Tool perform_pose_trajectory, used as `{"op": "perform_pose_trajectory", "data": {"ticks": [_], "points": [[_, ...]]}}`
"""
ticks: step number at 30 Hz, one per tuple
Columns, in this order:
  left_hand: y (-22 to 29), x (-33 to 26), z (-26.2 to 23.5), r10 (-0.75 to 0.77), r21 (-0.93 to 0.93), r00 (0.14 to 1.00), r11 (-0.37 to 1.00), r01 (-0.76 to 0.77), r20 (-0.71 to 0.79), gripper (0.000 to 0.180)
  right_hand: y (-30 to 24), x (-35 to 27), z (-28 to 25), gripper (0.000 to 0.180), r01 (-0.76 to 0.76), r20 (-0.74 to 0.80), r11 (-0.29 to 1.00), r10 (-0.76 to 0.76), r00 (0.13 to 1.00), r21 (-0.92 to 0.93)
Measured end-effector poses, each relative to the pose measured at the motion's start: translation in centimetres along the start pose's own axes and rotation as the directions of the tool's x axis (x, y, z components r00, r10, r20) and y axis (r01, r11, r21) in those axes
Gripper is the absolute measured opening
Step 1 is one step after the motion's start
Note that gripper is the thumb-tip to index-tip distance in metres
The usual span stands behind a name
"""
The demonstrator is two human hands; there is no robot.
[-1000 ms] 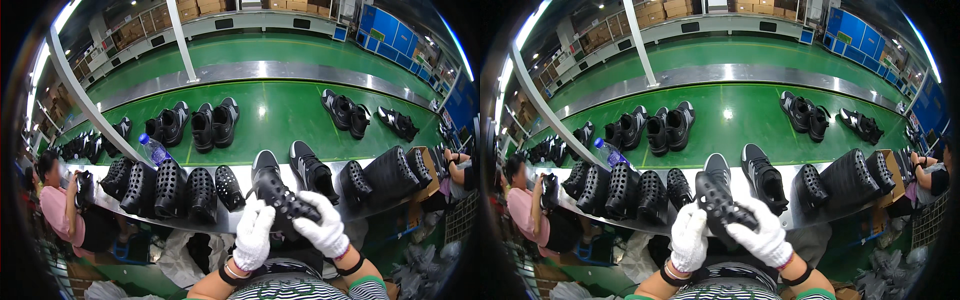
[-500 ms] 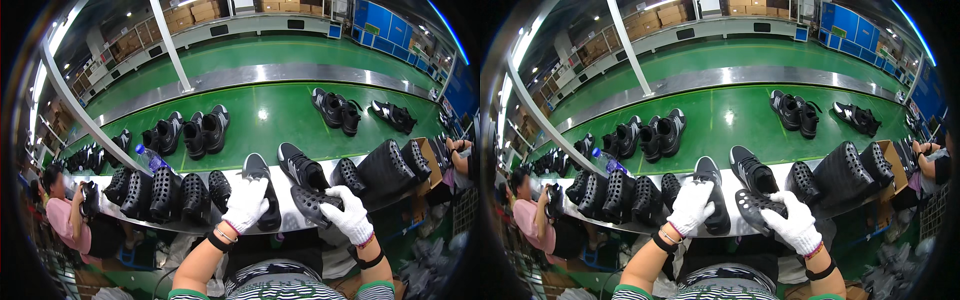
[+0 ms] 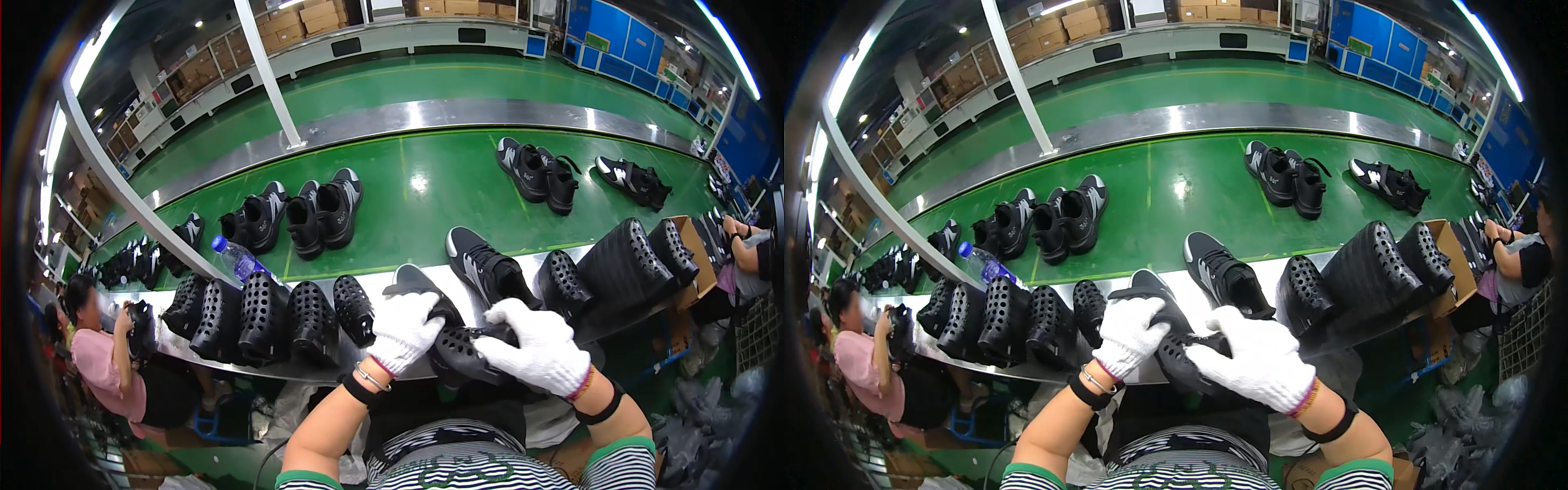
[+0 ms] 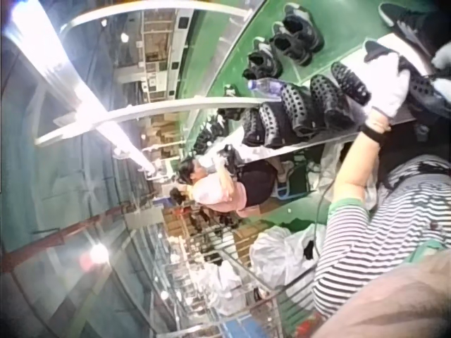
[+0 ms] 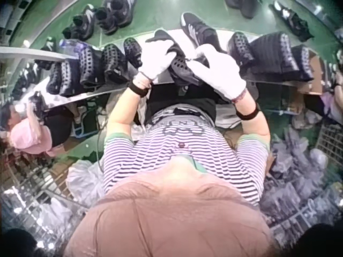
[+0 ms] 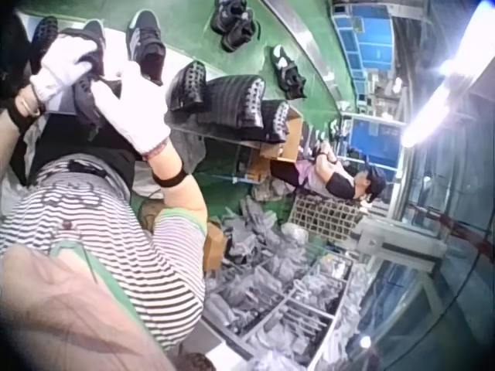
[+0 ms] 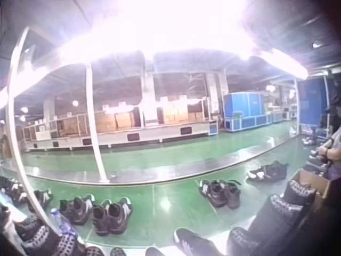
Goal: Assembling and inspecting black shoes on a factory production line.
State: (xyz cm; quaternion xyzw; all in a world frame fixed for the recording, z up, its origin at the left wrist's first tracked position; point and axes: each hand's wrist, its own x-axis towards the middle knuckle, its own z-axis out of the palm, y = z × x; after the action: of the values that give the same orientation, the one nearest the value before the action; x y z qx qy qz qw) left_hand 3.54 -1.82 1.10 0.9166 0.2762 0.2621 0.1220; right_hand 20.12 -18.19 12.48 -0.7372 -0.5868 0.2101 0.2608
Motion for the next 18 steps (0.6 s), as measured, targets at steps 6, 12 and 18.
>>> {"op": "perform_pose_trajectory", "data": {"ticks": [6,12,18], "points": [[0.5,0.3,0.1,-0.078,-0.260,0.995,0.961,0.093,0.065,0.024,1.0,4.7,5.8,0.069,0.035,0.074,0.980,-0.021,0.997,-0.198],[-1.5,-0.2,0.7,0.050,-0.240,0.991,0.968,-0.079,-0.125,0.029,0.9,5.0,6.5,0.086,0.072,0.116,0.987,-0.056,0.992,-0.143],[-0.6,-0.5,1.1,0.041,-0.352,0.994,0.933,-0.073,-0.100,0.028,3.5,6.6,7.8,0.091,-0.037,0.106,0.999,0.034,0.994,0.035]]}}
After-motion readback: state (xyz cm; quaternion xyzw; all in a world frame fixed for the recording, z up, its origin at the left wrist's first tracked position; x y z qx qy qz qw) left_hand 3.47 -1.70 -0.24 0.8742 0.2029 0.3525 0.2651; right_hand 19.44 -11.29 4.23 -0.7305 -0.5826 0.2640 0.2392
